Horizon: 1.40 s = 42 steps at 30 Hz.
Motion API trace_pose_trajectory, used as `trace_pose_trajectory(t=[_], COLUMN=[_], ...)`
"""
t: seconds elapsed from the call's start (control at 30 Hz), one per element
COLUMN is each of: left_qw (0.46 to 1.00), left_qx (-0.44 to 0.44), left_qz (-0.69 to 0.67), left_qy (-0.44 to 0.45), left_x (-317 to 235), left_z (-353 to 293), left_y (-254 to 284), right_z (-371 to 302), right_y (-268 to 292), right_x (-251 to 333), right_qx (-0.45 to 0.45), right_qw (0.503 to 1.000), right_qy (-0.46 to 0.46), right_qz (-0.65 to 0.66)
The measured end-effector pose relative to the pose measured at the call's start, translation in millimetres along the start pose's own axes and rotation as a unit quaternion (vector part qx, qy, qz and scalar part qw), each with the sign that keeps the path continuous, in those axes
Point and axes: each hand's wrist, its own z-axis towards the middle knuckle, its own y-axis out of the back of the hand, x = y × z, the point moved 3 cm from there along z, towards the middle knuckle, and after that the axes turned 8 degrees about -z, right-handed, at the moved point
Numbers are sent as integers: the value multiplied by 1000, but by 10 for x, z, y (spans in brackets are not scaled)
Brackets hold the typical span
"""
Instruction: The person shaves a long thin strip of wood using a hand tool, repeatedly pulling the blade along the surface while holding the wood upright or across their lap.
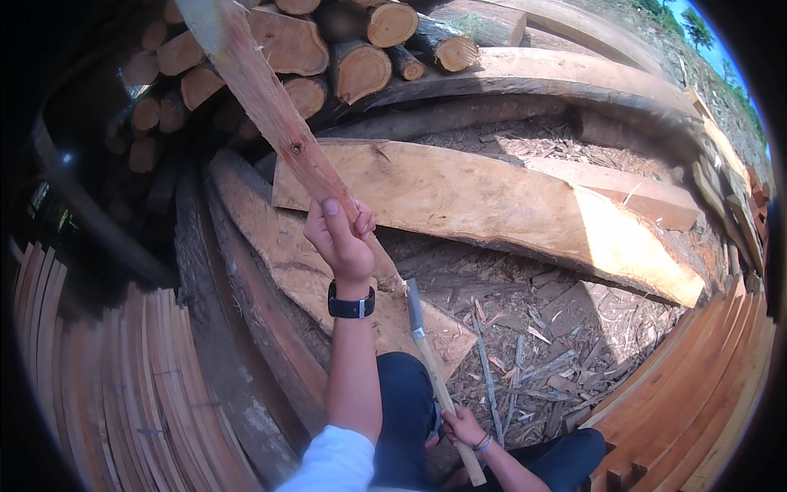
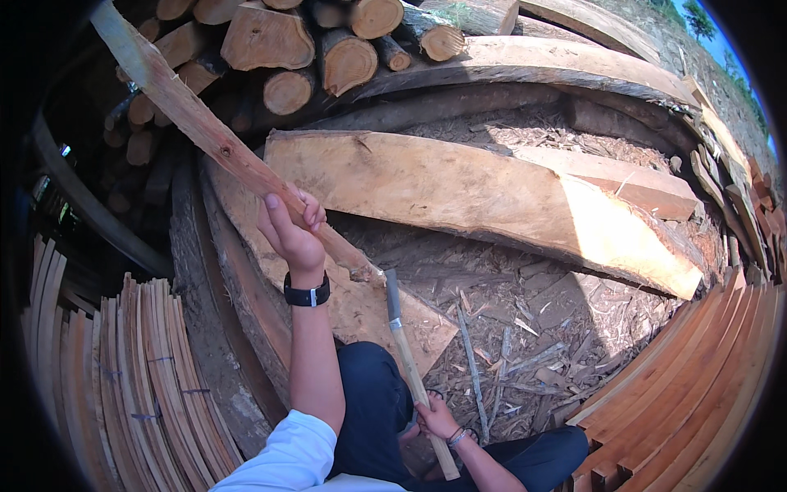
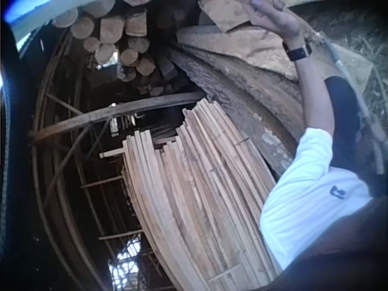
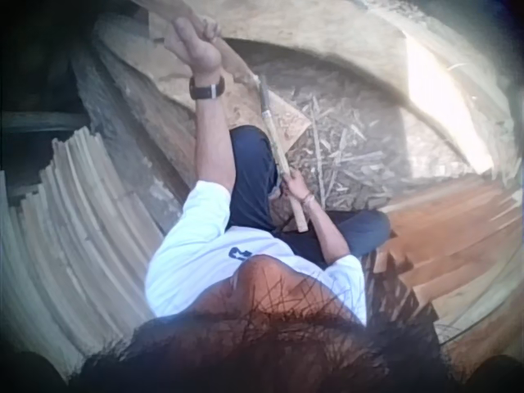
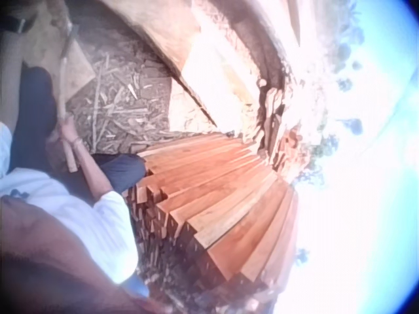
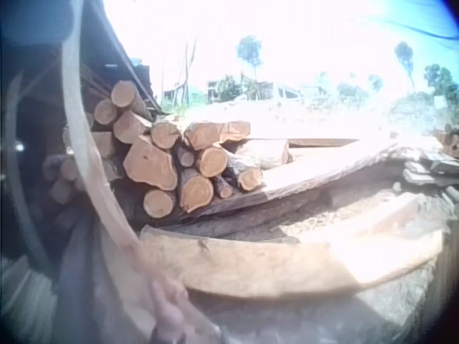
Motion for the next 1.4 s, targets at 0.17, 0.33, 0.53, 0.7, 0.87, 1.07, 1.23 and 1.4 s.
trace_pose_trajectory(t=[0.17, 0.33, 0.53, 0.7, 0.87, 1.07, 1.23, 1.4], left_qw=[1000, 999, 999, 1000, 999, 999, 999, 999], left_qx=[-19, -31, -33, -24, -28, -48, -49, -40], left_qz=[5, -8, 7, -3, 9, 7, 5, 6], left_qy=[-6, 1, -3, -8, -29, -6, -22, -26], left_x=[-31, -6, -37, -12, -33, -26, -15, -13], left_z=[36, 62, 66, 54, 45, 48, 49, 37], left_y=[103, 65, 138, 93, 162, 118, 159, 52], right_z=[-121, -56, -88, 5, -177, 126, -264, -201], right_y=[150, 113, -55, 20, 34, 93, 50, 46], right_x=[297, 209, 185, -10, 461, -186, 615, 473], right_qx=[56, -227, -215, -124, -22, -201, -288, -291], right_qw=[977, 879, 840, 956, 996, 867, 845, 846], right_qy=[-8, 141, 136, 96, 57, 116, 150, 129], right_qz=[207, -395, -480, -247, 70, -441, -425, -428])
